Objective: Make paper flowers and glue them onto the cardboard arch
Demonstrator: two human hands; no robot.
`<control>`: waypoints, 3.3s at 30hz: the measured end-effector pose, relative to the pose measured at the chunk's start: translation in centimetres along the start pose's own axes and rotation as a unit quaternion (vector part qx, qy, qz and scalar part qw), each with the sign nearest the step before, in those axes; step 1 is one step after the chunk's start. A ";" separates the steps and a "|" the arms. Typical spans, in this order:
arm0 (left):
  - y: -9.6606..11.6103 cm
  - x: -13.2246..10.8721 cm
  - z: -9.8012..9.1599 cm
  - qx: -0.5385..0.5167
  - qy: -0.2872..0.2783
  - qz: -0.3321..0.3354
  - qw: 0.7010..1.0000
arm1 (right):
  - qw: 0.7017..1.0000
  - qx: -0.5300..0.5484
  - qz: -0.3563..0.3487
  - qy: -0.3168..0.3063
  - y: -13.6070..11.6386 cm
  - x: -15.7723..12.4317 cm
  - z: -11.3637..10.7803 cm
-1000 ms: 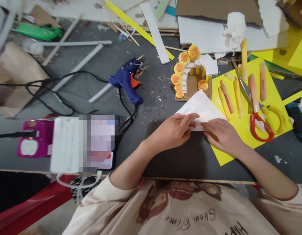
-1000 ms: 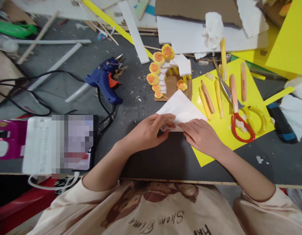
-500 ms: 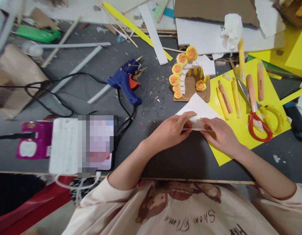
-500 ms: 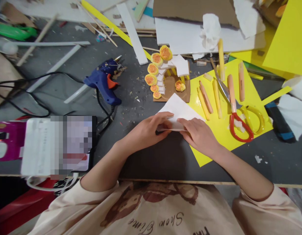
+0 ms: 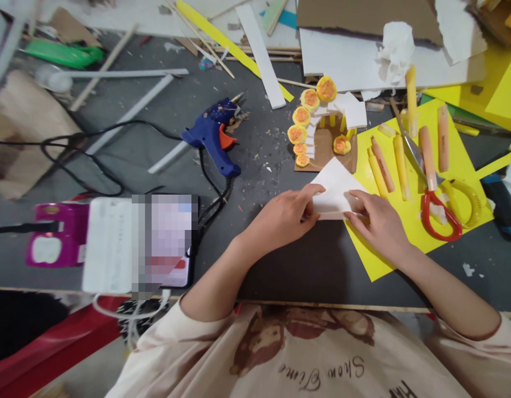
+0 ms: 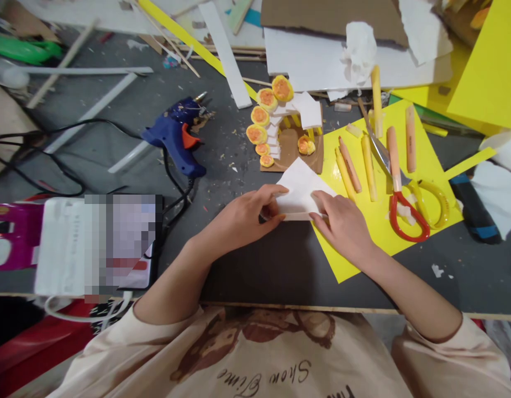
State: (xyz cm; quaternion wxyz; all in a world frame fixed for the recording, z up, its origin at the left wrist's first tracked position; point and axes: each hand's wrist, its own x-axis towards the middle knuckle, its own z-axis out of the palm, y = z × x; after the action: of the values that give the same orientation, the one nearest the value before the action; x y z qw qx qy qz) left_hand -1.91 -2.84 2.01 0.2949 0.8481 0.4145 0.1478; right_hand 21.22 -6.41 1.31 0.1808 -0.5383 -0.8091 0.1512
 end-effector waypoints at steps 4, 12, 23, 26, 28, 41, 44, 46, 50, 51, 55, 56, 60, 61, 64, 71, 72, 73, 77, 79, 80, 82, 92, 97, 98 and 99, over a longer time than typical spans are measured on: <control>0.1 0.1 -0.2 0.000 -0.015 -0.034 0.999 | 1.000 0.000 0.000 -0.003 0.1 0.0 0.0; -0.4 0.1 -0.4 0.033 -0.014 -0.020 0.999 | 0.999 -0.029 -0.027 0.009 0.3 -0.3 -0.6; -0.2 -0.2 -0.2 -0.010 -0.013 0.105 0.994 | 0.986 -0.004 -0.159 -0.048 0.6 -0.2 -0.3; -0.2 -0.2 -0.3 -0.006 0.010 0.110 0.994 | 0.987 -0.011 -0.156 -0.034 0.6 0.0 -0.5; -0.2 -0.2 -0.4 0.003 0.016 0.114 0.993 | 0.988 -0.014 -0.155 -0.020 0.6 0.1 -0.3; -0.3 -0.1 -0.3 -0.007 -0.013 0.010 1.000 | 0.993 0.063 -0.098 -0.029 0.7 0.0 -0.2; -0.4 0.0 -0.5 -0.003 -0.031 0.000 1.000 | 0.993 0.090 -0.074 -0.025 0.7 -0.1 0.0; -0.4 0.1 -0.4 -0.008 -0.023 -0.006 1.000 | 0.994 0.097 -0.054 -0.024 0.7 -0.2 0.1; -0.3 0.3 -0.3 -0.038 -0.002 -0.029 0.999 | 0.996 0.092 -0.006 -0.019 0.8 0.0 0.0; -0.3 0.3 -0.3 -0.040 0.003 -0.037 0.998 | 0.996 0.087 0.004 -0.018 0.8 0.0 -0.1; -0.4 0.4 -0.3 -0.016 0.021 -0.062 0.998 | 0.998 0.055 0.029 -0.018 0.8 0.1 -0.2; -0.4 0.5 -0.2 -0.006 0.024 -0.065 0.998 | 0.998 0.046 0.030 -0.019 0.8 0.1 -0.3; -0.5 0.4 -0.1 0.023 0.027 -0.073 0.997 | 0.999 0.016 0.024 -0.035 1.0 -0.1 -0.7; -0.5 0.4 -0.1 0.029 0.026 -0.074 0.996 | 0.999 0.006 0.018 -0.039 1.1 -0.1 -0.8; -0.5 0.4 -0.4 0.051 0.025 -0.077 0.995 | 0.999 -0.040 -0.015 -0.029 1.1 -0.1 -1.3; -0.9 0.4 -0.7 0.072 0.041 -0.001 0.997 | 0.973 -0.086 -0.211 -0.020 0.8 -0.1 -1.1; -1.0 0.4 -0.5 0.070 0.044 0.019 0.996 | 0.973 -0.086 -0.214 -0.021 0.8 -0.2 -1.0; -1.1 0.3 -0.3 0.067 0.047 0.039 0.996 | 0.974 -0.082 -0.210 -0.021 0.9 -0.2 -1.0; -1.2 0.0 0.1 0.040 0.030 0.094 0.994 | 0.978 -0.047 -0.202 -0.005 0.9 0.0 -1.3; -1.0 0.0 0.1 0.038 0.015 0.095 0.995 | 0.980 -0.039 -0.195 0.002 0.8 0.1 -1.3; -0.9 0.0 0.1 0.041 0.011 0.090 0.995 | 0.982 -0.039 -0.187 0.001 0.8 0.1 -1.3; -0.7 0.0 0.0 0.048 0.008 0.076 0.996 | 0.985 -0.039 -0.166 -0.003 0.7 0.1 -1.1; -0.6 -0.1 0.2 0.053 0.012 0.087 0.995 | 0.988 -0.012 -0.153 0.026 1.0 0.1 -0.8; -0.4 -0.1 -0.4 0.022 -0.017 0.043 0.999 | 0.991 0.027 -0.127 0.019 0.9 0.0 -0.8; -0.4 -0.1 -0.5 0.016 -0.017 0.033 0.999 | 0.993 0.031 -0.116 0.021 0.9 -0.1 -0.7; -0.3 -0.1 -0.6 0.010 -0.016 0.022 1.000 | 0.994 0.033 -0.104 0.023 0.9 -0.1 -0.6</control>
State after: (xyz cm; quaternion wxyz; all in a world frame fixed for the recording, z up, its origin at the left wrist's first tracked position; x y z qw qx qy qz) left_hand -2.43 -2.50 2.27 0.2900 0.8621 0.3924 0.1367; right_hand 22.32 -6.11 1.46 0.2315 -0.4486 -0.8507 0.1462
